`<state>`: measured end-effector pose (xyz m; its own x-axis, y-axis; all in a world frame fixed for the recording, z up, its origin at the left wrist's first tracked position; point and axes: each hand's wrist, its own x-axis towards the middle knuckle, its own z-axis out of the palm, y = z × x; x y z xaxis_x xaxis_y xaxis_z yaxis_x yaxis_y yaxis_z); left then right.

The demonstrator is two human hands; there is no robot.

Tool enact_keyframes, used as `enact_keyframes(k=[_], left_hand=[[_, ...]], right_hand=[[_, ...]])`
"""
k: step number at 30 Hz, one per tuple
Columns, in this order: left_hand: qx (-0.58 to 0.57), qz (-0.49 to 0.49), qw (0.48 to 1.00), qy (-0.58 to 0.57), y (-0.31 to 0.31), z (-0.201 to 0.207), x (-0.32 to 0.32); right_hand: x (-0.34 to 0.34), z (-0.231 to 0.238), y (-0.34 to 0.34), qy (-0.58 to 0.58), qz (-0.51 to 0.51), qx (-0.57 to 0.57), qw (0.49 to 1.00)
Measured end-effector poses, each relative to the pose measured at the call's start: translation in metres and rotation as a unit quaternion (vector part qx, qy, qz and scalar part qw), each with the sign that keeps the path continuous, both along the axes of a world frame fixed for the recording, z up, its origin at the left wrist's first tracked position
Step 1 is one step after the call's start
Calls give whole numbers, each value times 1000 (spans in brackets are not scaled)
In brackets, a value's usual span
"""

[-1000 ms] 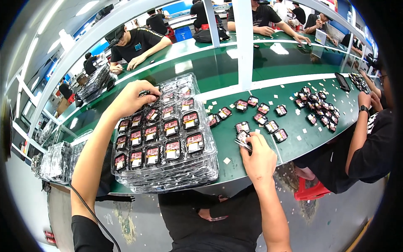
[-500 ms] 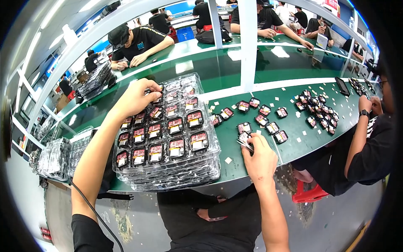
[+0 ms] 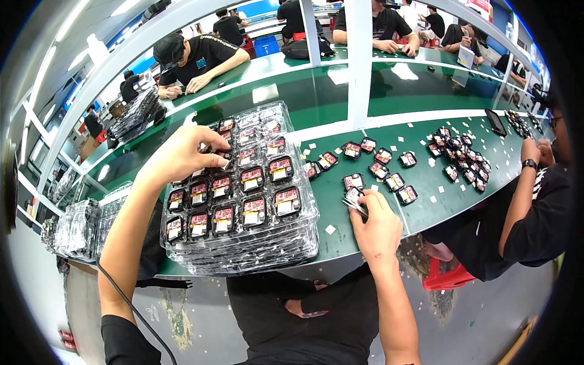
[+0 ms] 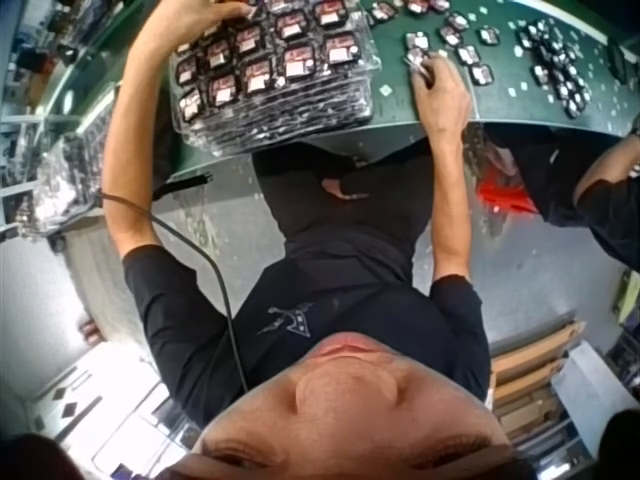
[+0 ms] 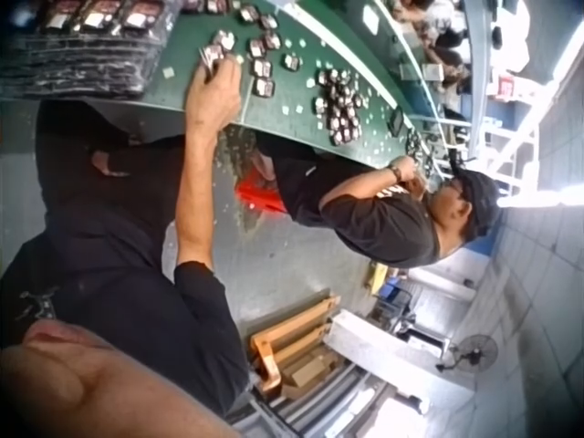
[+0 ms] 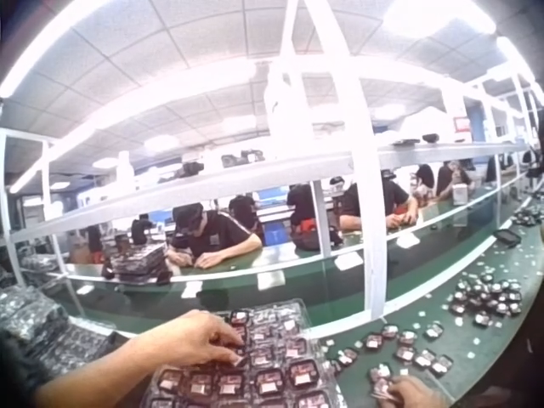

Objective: Assembling and packaging small electronic components into plastic trays.

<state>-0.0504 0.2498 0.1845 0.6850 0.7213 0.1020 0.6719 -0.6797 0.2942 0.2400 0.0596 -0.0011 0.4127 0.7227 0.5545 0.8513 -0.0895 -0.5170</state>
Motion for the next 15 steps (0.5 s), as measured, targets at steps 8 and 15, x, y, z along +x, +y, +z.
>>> enact_keyframes(k=[8,15], left_hand=[[135,-43,984,-112,-32,-3,4],[-32,-194,956,-218,-170,-27,10]], right_hand=[[1,3,-8,107,58,66,990],[-25,22,-77,207,214,111,948]])
